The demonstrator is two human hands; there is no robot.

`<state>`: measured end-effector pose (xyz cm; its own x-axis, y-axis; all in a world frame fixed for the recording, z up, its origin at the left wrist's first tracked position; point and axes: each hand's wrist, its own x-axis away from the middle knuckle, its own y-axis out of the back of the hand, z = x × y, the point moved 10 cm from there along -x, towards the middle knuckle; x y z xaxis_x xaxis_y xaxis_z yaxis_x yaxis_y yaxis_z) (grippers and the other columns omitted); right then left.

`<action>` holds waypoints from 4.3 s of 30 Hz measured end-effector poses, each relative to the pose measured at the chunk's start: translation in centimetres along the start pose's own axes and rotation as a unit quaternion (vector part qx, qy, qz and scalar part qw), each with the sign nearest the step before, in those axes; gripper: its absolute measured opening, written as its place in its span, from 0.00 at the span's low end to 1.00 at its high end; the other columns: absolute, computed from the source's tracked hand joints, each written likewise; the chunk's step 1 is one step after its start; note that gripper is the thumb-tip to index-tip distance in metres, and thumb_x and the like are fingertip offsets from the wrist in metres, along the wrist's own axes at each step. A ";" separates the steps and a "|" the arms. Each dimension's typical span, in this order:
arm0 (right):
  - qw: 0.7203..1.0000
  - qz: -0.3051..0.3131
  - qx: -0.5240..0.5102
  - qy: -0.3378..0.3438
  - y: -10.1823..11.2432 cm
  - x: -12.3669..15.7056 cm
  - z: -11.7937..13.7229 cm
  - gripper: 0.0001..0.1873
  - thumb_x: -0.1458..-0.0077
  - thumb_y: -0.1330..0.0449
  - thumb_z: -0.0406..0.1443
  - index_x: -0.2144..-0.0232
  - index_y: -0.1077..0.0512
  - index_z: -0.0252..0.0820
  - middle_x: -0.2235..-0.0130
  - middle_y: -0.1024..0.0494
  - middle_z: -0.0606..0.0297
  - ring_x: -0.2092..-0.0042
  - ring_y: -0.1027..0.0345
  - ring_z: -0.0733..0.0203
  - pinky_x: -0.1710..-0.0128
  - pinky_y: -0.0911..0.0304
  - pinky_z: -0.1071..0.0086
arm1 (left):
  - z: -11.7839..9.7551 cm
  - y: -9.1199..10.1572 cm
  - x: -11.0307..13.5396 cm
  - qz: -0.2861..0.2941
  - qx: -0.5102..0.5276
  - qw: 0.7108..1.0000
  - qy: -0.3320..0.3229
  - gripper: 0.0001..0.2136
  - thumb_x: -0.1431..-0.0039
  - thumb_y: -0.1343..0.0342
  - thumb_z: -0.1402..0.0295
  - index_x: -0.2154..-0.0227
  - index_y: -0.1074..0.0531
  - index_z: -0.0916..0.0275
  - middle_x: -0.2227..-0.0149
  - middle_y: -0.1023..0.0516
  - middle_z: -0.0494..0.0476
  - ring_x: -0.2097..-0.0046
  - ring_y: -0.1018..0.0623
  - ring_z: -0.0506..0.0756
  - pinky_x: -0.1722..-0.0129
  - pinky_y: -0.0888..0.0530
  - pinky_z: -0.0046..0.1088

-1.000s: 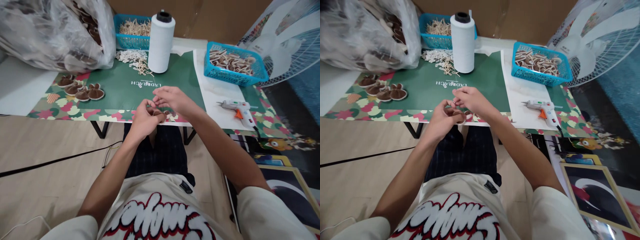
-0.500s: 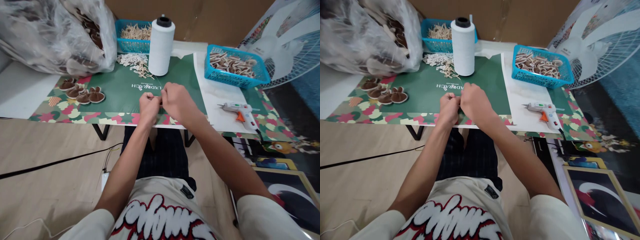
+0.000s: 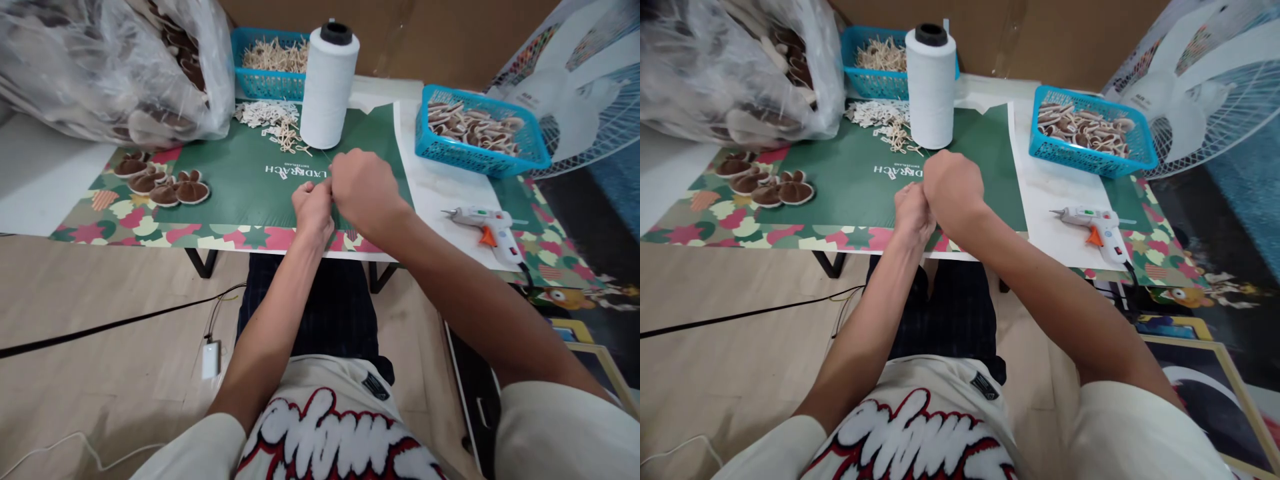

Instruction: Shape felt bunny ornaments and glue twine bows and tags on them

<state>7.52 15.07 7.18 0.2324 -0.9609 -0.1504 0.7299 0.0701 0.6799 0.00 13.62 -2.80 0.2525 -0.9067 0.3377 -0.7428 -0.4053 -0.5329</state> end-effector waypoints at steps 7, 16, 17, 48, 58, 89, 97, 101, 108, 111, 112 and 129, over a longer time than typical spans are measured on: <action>0.979 -0.002 0.202 -0.022 0.5 0.4 1.2 0.22 0.30 0.44 0.39 0.77 0.41 0.45 0.71 0.29 0.58 0.58 0.28 0.50 0.54 0.36 0.59 | -2.8 2.0 -2.4 -0.083 -0.008 0.993 -0.078 0.22 0.48 0.40 0.83 0.75 0.51 0.56 0.80 0.42 0.39 0.77 0.36 0.45 0.73 0.36 0.22; 0.954 -0.289 -0.008 0.084 5.5 6.9 1.7 0.13 0.28 0.48 0.40 0.47 0.29 0.46 0.40 0.29 0.47 0.37 0.35 0.51 0.39 0.36 0.58 | -8.0 4.7 3.9 0.039 -0.016 0.977 -0.208 0.22 0.48 0.32 0.71 0.68 0.46 0.55 0.68 0.29 0.44 0.70 0.29 0.46 0.67 0.30 0.23; 0.967 -0.236 -0.071 0.065 4.0 7.6 1.3 0.14 0.27 0.48 0.42 0.46 0.29 0.46 0.43 0.25 0.50 0.41 0.30 0.53 0.42 0.32 0.59 | -7.7 5.3 5.1 0.047 -0.020 0.979 -0.200 0.21 0.48 0.31 0.69 0.67 0.43 0.55 0.65 0.27 0.45 0.68 0.27 0.46 0.65 0.29 0.23; 0.901 -0.255 -0.313 -0.163 -3.6 15.7 -1.4 0.16 0.33 0.43 0.49 0.64 0.22 0.46 0.62 0.17 0.61 0.59 0.23 0.55 0.57 0.27 0.62 | -2.6 7.0 11.6 0.064 -0.086 0.989 -0.099 0.09 0.39 0.32 0.57 0.69 0.17 0.55 0.66 0.17 0.51 0.61 0.20 0.52 0.51 0.22 0.31; 0.936 -0.248 -0.238 -0.077 -2.5 16.3 0.4 0.13 0.29 0.46 0.45 0.56 0.23 0.48 0.55 0.17 0.59 0.53 0.21 0.55 0.53 0.25 0.61 | -5.4 8.0 12.4 0.057 -0.229 0.955 -0.177 0.08 0.35 0.35 0.60 0.67 0.15 0.54 0.62 0.16 0.52 0.57 0.19 0.55 0.51 0.21 0.33; 0.896 0.131 0.226 0.358 -0.8 13.3 8.5 0.11 0.31 0.43 0.29 0.63 0.21 0.42 0.59 0.23 0.61 0.59 0.33 0.56 0.59 0.40 0.62 | -3.2 5.7 12.6 0.289 -0.223 0.928 0.079 0.03 0.52 0.32 0.74 0.73 0.16 0.62 0.75 0.22 0.50 0.71 0.27 0.48 0.67 0.28 0.25; 0.968 0.129 0.119 0.179 0.8 11.2 7.0 0.12 0.32 0.43 0.31 0.64 0.19 0.43 0.62 0.20 0.63 0.65 0.30 0.62 0.67 0.42 0.67 | -1.7 5.5 12.7 0.314 -0.210 0.915 0.140 0.03 0.52 0.30 0.72 0.72 0.15 0.62 0.75 0.20 0.51 0.71 0.24 0.49 0.64 0.25 0.27; 0.997 -0.048 -0.018 0.060 2.9 13.8 4.1 0.11 0.30 0.44 0.37 0.56 0.21 0.43 0.59 0.19 0.62 0.62 0.27 0.62 0.63 0.33 0.68 | -2.6 5.7 12.4 0.287 -0.176 0.937 0.097 0.04 0.49 0.28 0.68 0.70 0.14 0.60 0.71 0.16 0.53 0.67 0.20 0.50 0.60 0.24 0.25; 0.963 -0.205 -0.168 -0.054 -0.1 18.5 1.1 0.10 0.31 0.42 0.41 0.57 0.24 0.45 0.60 0.18 0.62 0.62 0.24 0.60 0.63 0.26 0.66 | -3.1 5.6 13.3 0.259 -0.152 0.954 0.008 0.11 0.45 0.26 0.62 0.60 0.14 0.58 0.62 0.14 0.55 0.62 0.17 0.54 0.55 0.18 0.32; 0.951 -0.270 -0.147 -0.018 0.2 18.7 2.1 0.08 0.33 0.41 0.40 0.62 0.24 0.45 0.64 0.20 0.63 0.64 0.27 0.60 0.65 0.28 0.66 | -4.0 6.2 13.5 0.188 -0.181 0.963 -0.066 0.10 0.42 0.29 0.59 0.66 0.14 0.60 0.66 0.15 0.55 0.66 0.19 0.52 0.61 0.19 0.28; 0.945 -0.277 -0.175 -0.021 0.0 18.6 1.9 0.08 0.33 0.40 0.40 0.64 0.24 0.45 0.66 0.21 0.64 0.66 0.28 0.61 0.66 0.29 0.67 | -4.4 6.3 13.6 0.163 -0.192 0.963 -0.092 0.10 0.42 0.29 0.59 0.67 0.15 0.61 0.68 0.16 0.54 0.67 0.20 0.52 0.63 0.20 0.27; 0.923 -0.294 -0.237 -0.073 -1.5 17.2 -0.3 0.11 0.34 0.39 0.43 0.63 0.23 0.43 0.63 0.21 0.62 0.61 0.27 0.60 0.60 0.30 0.65 | -4.1 6.7 13.3 0.080 -0.189 0.966 -0.155 0.09 0.40 0.31 0.59 0.66 0.15 0.59 0.62 0.15 0.55 0.61 0.20 0.53 0.57 0.23 0.28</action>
<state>10.65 -1.47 3.37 -0.3568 -0.8940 -0.2710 0.9100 -0.3982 0.1154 -4.18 -0.65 1.25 0.2454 -0.9694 -0.0050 -0.9463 -0.2385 -0.2181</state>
